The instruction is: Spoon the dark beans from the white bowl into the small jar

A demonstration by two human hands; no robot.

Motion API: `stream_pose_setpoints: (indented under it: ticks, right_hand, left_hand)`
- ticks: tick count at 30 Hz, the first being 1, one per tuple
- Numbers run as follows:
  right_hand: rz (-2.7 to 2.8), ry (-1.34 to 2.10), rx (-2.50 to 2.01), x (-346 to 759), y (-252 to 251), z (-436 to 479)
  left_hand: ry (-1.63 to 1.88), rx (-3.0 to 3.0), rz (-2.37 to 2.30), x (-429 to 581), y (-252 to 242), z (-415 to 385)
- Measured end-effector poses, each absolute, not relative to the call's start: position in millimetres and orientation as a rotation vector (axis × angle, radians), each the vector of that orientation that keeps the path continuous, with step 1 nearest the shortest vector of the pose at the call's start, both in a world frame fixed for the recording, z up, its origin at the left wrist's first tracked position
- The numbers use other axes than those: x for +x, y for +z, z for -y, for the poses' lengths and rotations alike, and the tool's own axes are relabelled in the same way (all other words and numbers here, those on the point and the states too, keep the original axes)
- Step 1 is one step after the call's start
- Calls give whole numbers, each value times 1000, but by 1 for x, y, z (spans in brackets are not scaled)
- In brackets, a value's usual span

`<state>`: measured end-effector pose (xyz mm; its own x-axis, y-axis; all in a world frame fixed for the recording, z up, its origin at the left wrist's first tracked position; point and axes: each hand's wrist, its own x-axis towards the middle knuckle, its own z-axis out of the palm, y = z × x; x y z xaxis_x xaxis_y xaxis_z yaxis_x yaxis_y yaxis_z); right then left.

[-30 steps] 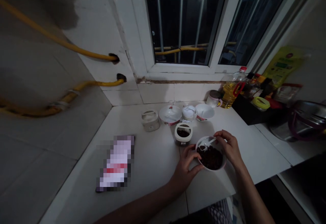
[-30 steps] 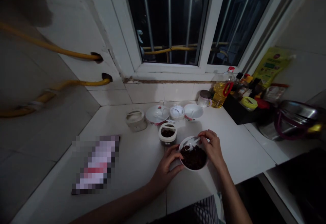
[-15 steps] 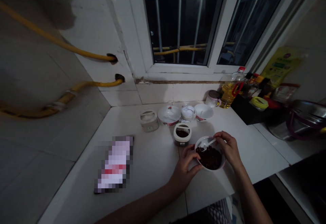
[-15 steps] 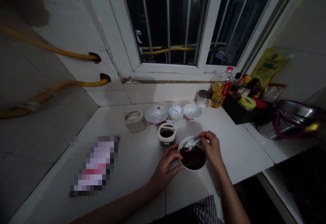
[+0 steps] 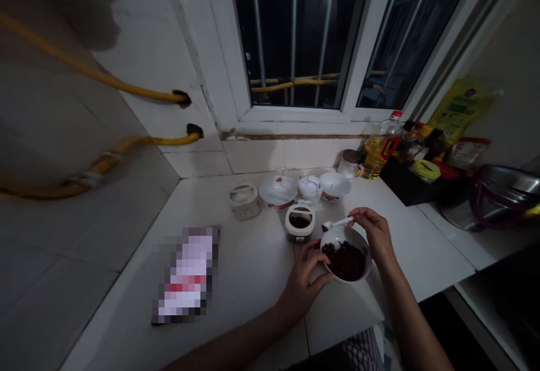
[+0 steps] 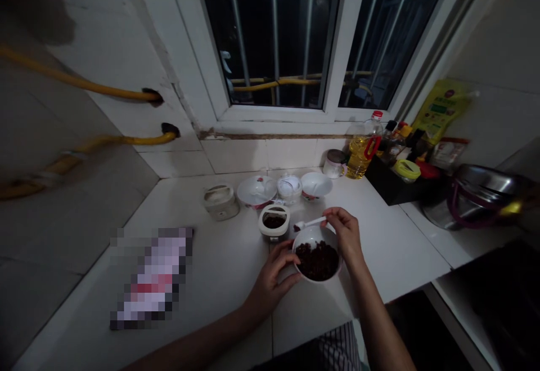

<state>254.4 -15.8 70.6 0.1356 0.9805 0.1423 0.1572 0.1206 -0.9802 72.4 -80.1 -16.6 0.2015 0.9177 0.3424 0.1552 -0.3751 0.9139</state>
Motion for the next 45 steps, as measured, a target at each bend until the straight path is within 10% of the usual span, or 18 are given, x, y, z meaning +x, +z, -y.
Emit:
stream_pose_setpoints:
  ticks: [11, 45]
  right_hand:
    - [2113, 167, -899, 211, 81, 19]
    - [1239, 1026, -1359, 264, 61, 32]
  left_hand:
    - [1213, 1672, -1020, 73, -14, 81]
    - [1248, 1725, -997, 72, -19, 80]
